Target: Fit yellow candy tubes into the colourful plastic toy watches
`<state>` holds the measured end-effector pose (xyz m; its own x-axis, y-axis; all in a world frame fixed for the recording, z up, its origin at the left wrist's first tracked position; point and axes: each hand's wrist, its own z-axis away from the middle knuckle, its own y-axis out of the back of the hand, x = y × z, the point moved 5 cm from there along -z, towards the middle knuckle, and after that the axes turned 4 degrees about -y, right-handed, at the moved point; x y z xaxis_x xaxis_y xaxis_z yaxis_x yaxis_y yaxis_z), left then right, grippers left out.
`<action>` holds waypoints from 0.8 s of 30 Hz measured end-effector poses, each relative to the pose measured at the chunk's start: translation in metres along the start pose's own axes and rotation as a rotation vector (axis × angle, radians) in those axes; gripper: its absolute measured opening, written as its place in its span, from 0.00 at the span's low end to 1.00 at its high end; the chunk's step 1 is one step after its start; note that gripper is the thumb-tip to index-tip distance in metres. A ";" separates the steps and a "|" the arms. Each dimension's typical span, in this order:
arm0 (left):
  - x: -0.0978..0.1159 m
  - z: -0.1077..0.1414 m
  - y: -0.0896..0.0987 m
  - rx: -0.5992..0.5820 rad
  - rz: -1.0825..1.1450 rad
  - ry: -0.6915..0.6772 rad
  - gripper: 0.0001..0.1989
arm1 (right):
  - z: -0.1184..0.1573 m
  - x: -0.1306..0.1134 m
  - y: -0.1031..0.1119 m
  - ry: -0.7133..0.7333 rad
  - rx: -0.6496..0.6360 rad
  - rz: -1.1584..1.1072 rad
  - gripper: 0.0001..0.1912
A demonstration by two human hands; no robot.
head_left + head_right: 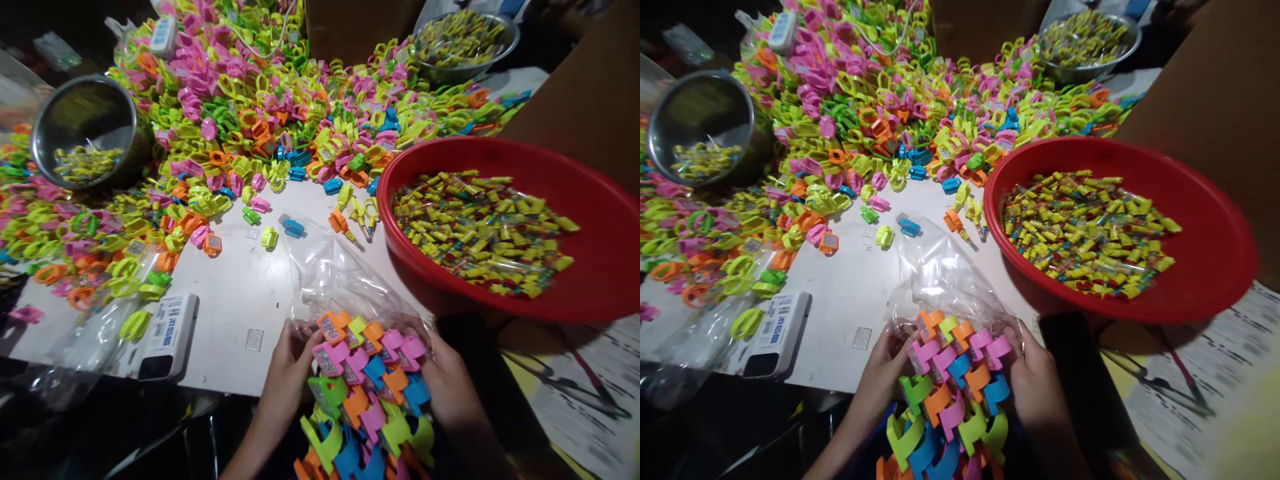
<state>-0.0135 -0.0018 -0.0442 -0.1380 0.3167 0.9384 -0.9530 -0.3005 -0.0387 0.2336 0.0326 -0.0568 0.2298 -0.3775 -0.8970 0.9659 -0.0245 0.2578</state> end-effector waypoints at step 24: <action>-0.014 0.027 0.049 0.189 -0.130 0.097 0.27 | 0.003 0.010 -0.031 -0.111 -0.113 -0.286 0.26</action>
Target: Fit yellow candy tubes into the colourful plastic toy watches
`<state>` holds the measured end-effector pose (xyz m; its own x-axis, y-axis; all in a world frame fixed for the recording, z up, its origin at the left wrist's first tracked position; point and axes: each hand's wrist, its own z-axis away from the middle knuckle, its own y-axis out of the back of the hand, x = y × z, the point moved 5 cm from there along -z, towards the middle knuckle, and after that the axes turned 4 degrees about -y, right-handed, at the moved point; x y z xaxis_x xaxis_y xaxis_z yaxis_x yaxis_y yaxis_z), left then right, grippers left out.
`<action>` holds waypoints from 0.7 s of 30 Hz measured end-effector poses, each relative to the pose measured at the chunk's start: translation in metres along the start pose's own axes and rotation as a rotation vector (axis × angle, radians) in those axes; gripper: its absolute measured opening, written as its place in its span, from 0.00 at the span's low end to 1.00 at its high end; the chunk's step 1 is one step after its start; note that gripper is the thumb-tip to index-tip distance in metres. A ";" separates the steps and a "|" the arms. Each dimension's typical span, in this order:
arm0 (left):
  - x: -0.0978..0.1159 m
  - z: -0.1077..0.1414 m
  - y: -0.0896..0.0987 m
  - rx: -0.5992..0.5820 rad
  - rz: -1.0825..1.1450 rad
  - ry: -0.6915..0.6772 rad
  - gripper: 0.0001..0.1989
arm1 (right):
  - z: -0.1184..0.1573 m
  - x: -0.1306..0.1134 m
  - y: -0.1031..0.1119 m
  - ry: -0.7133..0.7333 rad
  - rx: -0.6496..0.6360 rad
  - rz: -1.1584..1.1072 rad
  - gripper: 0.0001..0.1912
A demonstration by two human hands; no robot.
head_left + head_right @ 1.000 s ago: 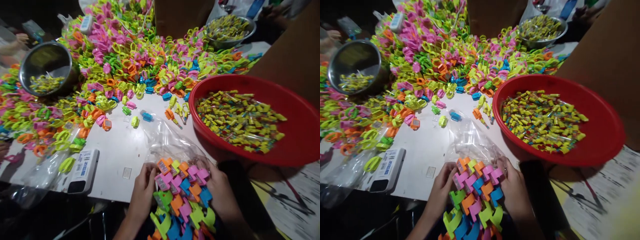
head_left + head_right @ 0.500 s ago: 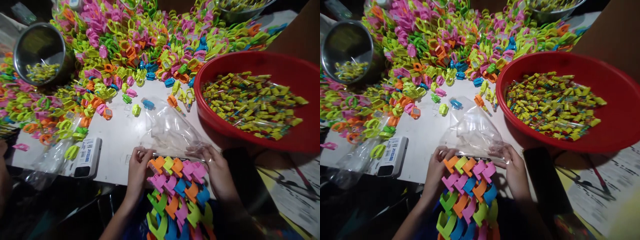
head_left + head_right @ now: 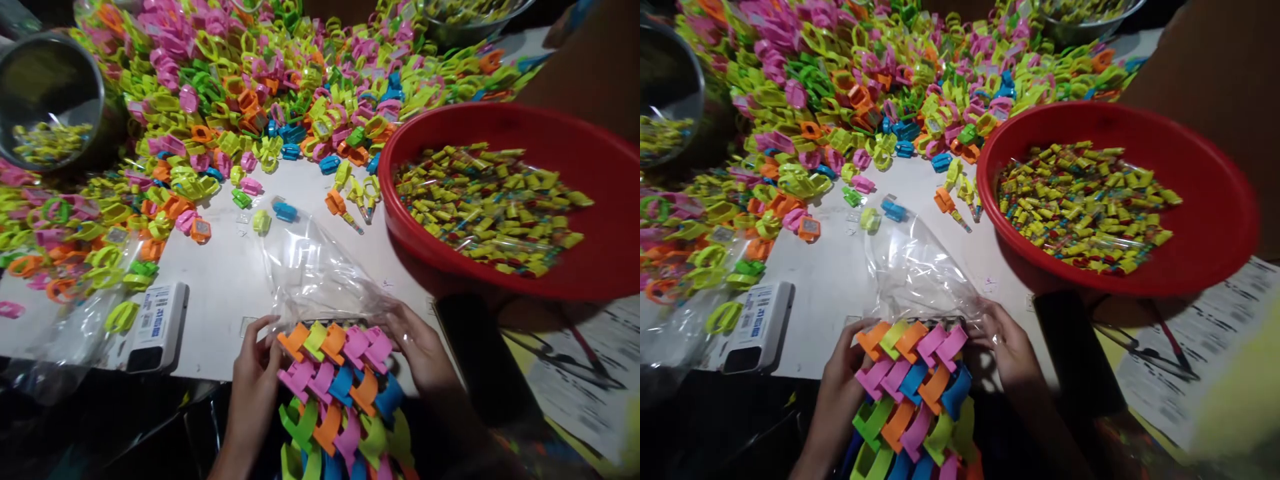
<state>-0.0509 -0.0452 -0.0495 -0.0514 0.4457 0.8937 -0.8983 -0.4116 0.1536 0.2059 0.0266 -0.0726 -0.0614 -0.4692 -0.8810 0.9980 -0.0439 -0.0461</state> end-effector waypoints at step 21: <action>0.037 -0.013 0.006 0.023 -0.162 -0.317 0.13 | 0.039 -0.056 -0.008 1.004 0.137 0.844 0.12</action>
<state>-0.0641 -0.0211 -0.0206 0.2319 0.2389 0.9429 -0.8735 -0.3754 0.3100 0.2010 0.0193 -0.0043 0.6739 0.4555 -0.5817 0.7093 -0.1785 0.6819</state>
